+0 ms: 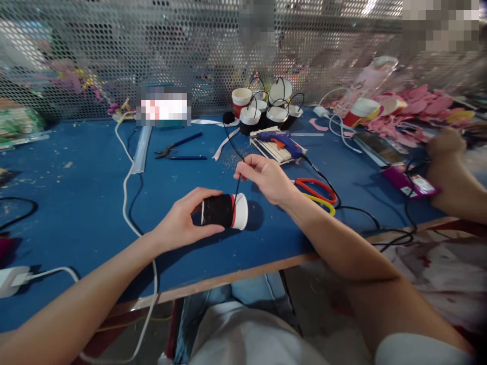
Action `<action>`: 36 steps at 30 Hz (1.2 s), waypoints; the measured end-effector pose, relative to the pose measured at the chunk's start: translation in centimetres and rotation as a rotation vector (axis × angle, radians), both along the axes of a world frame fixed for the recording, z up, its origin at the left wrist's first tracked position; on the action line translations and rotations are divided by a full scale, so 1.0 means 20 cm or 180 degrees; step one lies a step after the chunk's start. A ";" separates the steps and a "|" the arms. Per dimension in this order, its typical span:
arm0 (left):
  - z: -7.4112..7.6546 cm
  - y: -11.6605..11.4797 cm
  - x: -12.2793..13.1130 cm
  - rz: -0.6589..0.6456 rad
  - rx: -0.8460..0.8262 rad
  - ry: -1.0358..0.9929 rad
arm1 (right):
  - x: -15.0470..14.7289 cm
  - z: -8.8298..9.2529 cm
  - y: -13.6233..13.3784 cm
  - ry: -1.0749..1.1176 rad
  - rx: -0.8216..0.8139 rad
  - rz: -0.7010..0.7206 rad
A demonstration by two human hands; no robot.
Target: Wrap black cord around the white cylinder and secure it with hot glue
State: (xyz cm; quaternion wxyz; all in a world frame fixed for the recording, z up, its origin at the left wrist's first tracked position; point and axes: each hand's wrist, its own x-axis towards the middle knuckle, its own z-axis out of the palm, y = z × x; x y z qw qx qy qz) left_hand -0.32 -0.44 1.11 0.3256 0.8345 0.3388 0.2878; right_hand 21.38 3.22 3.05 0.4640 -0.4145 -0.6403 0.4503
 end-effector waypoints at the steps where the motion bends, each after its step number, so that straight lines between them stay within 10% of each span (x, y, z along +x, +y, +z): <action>1: 0.00 0.00 0.00 -0.0019 -0.0079 -0.0027 | 0.00 0.00 0.00 -0.0040 0.0038 -0.0045; 36: 0.00 -0.02 0.00 -0.0209 0.0588 0.0066 | -0.06 -0.01 -0.02 -0.1128 0.0038 0.0118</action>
